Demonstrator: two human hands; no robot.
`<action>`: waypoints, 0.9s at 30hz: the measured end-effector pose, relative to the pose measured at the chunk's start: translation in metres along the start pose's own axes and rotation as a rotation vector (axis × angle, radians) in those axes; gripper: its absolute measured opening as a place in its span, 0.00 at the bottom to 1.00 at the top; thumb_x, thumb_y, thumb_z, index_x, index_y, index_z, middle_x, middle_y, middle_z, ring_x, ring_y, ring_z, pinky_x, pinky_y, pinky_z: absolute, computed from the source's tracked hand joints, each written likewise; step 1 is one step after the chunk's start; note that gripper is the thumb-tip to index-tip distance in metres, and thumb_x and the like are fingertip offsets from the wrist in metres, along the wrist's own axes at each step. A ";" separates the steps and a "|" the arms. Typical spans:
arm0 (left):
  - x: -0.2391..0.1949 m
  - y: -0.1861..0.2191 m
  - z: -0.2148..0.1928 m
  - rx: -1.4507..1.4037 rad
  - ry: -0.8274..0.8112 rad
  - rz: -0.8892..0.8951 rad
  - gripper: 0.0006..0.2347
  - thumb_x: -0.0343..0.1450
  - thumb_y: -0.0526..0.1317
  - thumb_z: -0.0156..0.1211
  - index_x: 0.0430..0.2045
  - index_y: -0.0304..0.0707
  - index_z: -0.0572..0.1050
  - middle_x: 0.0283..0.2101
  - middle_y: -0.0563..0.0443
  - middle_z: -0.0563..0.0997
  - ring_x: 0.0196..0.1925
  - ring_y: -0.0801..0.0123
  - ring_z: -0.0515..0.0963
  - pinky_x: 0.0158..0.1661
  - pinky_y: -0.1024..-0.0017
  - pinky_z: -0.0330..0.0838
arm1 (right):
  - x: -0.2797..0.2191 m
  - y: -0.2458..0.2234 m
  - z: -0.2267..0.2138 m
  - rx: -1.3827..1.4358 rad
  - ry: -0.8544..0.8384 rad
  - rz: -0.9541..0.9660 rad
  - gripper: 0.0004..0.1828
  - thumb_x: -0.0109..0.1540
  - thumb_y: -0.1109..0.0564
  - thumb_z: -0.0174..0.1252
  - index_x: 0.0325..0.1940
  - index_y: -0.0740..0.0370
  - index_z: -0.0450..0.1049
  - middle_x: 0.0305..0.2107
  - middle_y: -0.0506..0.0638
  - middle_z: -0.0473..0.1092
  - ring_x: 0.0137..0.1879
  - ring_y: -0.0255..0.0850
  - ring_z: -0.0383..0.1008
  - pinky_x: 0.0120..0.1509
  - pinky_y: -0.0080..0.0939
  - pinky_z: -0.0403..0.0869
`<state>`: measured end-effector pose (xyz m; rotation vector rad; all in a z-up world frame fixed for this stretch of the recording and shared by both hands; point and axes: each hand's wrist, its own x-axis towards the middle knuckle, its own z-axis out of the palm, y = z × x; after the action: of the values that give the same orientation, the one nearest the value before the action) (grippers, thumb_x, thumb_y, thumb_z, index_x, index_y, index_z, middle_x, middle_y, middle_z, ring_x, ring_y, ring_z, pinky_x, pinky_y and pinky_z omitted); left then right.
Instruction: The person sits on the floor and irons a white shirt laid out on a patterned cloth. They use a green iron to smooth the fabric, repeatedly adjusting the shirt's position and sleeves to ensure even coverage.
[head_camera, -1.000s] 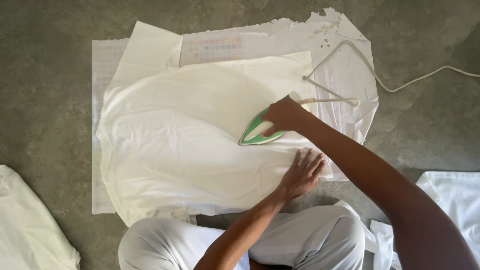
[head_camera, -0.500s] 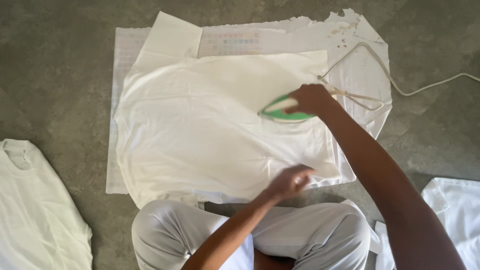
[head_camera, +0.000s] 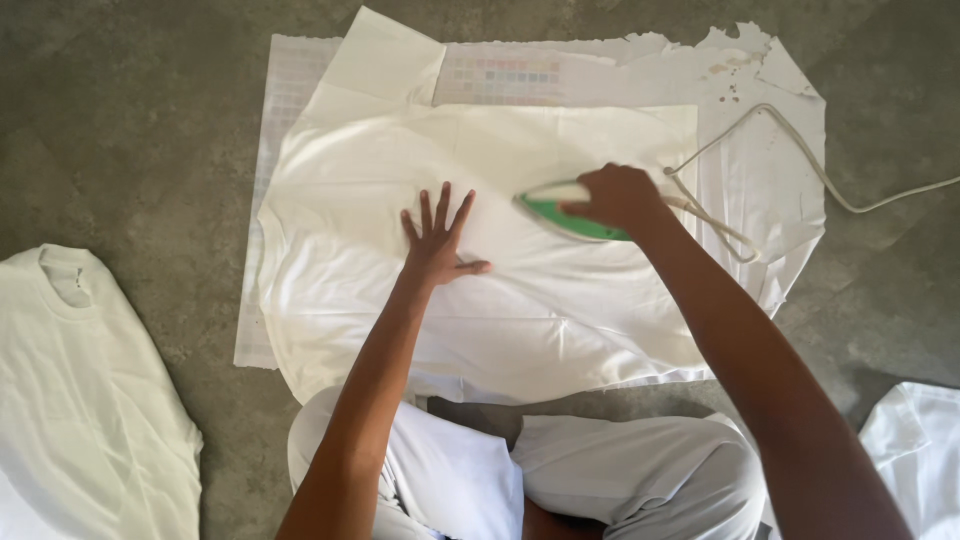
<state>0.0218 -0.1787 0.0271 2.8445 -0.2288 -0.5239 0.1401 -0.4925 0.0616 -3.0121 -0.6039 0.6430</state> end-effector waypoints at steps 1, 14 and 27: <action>-0.002 0.000 -0.004 0.000 0.002 0.000 0.53 0.64 0.75 0.60 0.80 0.64 0.33 0.83 0.39 0.33 0.81 0.30 0.34 0.68 0.19 0.34 | -0.007 -0.012 -0.003 -0.001 0.001 0.000 0.47 0.60 0.11 0.45 0.64 0.44 0.78 0.48 0.61 0.79 0.58 0.64 0.80 0.60 0.66 0.76; 0.047 -0.034 0.042 -0.017 0.153 -0.044 0.27 0.75 0.54 0.48 0.73 0.72 0.53 0.77 0.52 0.48 0.79 0.47 0.47 0.66 0.25 0.49 | -0.022 -0.041 -0.013 -0.086 -0.063 -0.065 0.45 0.61 0.12 0.43 0.64 0.41 0.77 0.47 0.60 0.79 0.57 0.62 0.81 0.59 0.64 0.77; 0.108 -0.019 0.035 -0.019 0.129 0.167 0.24 0.82 0.49 0.39 0.78 0.72 0.51 0.82 0.63 0.45 0.83 0.52 0.42 0.75 0.36 0.41 | -0.053 -0.068 -0.021 -0.124 -0.137 -0.130 0.46 0.59 0.13 0.43 0.67 0.40 0.75 0.46 0.64 0.79 0.56 0.65 0.80 0.60 0.66 0.77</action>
<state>0.1105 -0.1891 -0.0453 2.7946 -0.4309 -0.3064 0.0784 -0.4475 0.1074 -3.0248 -0.8684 0.8384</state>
